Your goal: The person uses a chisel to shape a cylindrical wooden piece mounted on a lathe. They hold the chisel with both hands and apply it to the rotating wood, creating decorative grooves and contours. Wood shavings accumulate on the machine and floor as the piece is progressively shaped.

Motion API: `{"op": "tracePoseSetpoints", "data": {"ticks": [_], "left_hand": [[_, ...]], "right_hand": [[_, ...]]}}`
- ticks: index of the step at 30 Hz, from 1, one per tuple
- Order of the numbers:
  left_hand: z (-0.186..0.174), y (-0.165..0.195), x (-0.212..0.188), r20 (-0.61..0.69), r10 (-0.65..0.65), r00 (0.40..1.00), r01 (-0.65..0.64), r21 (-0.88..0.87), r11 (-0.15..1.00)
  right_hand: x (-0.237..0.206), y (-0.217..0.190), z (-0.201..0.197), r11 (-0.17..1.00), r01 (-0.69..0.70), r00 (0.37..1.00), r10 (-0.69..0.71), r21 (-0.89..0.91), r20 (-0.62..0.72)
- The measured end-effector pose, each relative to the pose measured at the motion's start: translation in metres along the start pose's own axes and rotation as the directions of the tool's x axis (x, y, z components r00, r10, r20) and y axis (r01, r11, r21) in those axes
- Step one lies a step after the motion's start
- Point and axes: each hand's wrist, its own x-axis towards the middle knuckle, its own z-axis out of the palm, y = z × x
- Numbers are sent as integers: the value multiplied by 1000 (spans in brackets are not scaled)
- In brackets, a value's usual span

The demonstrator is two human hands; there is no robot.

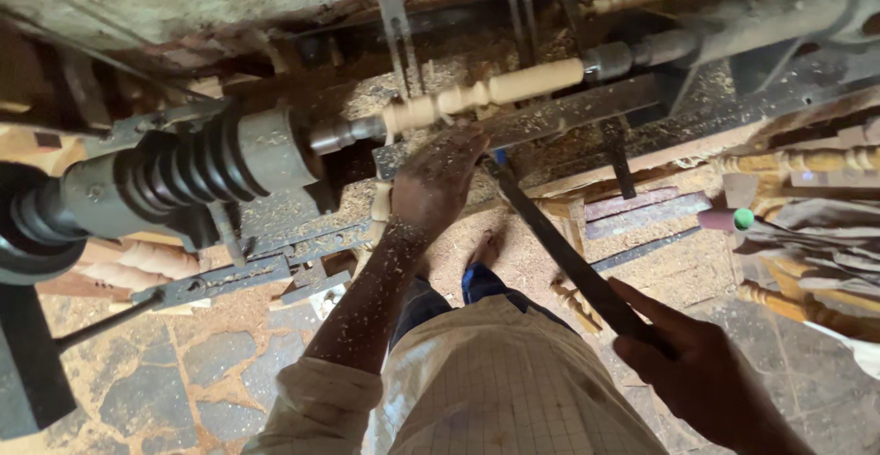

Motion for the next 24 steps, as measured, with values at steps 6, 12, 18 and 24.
{"op": "tracePoseSetpoints", "data": {"ticks": [6, 12, 18, 24], "left_hand": [[22, 36, 21, 101, 11, 995, 6, -166, 986], [51, 52, 40, -3, 54, 999, -53, -238, 970], [56, 53, 42, 27, 31, 999, -27, -136, 990], [63, 52, 42, 40, 7, 999, -3, -92, 996]], "right_hand": [[-10, 35, -8, 997, 63, 989, -58, 35, -139], [17, 59, -43, 994, -11, 988, 27, 106, -150], [29, 60, -59, 1000, -15, 996, 17, 28, -89], [39, 51, -64, 1000, -28, 990, 29, 12, -135]]}}
